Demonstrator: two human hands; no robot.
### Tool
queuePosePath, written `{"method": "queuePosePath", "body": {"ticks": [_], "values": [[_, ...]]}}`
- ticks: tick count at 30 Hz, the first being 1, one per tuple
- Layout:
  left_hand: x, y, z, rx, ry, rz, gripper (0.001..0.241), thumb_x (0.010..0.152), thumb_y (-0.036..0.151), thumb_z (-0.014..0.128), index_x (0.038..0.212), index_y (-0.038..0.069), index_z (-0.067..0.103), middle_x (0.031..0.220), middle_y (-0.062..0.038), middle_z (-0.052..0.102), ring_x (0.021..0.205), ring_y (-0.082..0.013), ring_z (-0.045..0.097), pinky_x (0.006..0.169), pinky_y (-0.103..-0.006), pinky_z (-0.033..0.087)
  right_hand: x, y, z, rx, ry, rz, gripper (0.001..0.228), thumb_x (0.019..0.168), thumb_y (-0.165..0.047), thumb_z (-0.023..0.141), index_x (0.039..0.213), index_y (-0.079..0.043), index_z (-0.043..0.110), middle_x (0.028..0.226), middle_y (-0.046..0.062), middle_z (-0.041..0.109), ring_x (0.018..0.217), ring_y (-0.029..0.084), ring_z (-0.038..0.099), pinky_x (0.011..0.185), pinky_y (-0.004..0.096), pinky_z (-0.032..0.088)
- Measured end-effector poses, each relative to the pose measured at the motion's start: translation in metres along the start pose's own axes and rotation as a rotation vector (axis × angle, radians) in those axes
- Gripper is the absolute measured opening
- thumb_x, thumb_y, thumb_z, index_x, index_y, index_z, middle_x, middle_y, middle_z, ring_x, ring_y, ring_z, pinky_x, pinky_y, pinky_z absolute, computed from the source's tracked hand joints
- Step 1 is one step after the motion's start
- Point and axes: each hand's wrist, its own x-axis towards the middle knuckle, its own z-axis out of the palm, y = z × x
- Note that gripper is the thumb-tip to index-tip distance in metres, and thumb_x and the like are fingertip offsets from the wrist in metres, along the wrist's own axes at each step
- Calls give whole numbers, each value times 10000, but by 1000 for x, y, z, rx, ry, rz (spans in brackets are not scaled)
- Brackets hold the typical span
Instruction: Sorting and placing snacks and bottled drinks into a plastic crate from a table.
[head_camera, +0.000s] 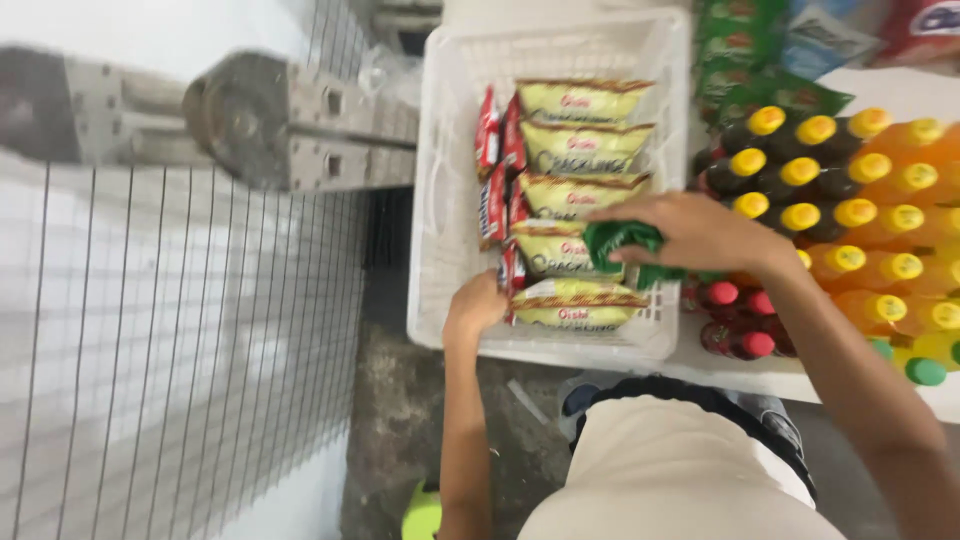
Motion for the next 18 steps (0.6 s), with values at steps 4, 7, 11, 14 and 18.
{"method": "queuePosePath", "body": {"ticks": [4, 7, 11, 14, 18], "values": [[-22, 56, -7, 86, 182, 70, 531, 966, 216, 542, 1453, 17, 473, 1329, -324, 583, 1179, -541, 601, 975, -627, 488, -50, 14, 6, 312, 231, -129, 557, 865, -309, 753, 1347, -56, 636, 1185, 269, 725, 1054, 500, 695, 891, 597, 561], [-71, 153, -29, -37, 248, 325, 492, 976, 96, 542, 1418, -82, 419, 1309, -403, 541, 1153, -617, 555, 954, -661, 459, -87, 16, 3, 415, 361, -150, 535, 857, -251, 773, 1343, -66, 648, 1157, 238, 738, 1056, 459, 712, 883, 558, 573], [-104, 268, -30, -404, 112, 616, 580, 1015, 146, 499, 1491, -130, 315, 1455, -440, 412, 1358, -620, 366, 1128, -652, 327, -137, 22, -7, 639, 510, -87, 549, 889, -220, 718, 1415, -102, 617, 1267, 141, 725, 1182, 325, 707, 993, 476, 535], [-82, 307, 22, -676, -26, 810, 618, 1101, 313, 390, 1625, 44, 205, 1634, -271, 298, 1507, -421, 249, 1219, -560, 235, -168, 50, 18, 895, 807, 8, 562, 862, -140, 731, 1415, -103, 639, 1208, 77, 732, 1137, 204, 695, 997, 400, 533], [-61, 368, 66, -724, -183, 747, 622, 1104, 377, 349, 1618, 56, 210, 1625, -252, 311, 1507, -389, 285, 1230, -502, 250, -199, 85, 50, 1044, 1158, 153, 602, 836, -221, 732, 1417, -107, 626, 1370, 93, 636, 1243, 209, 610, 1075, 389, 471]]}}
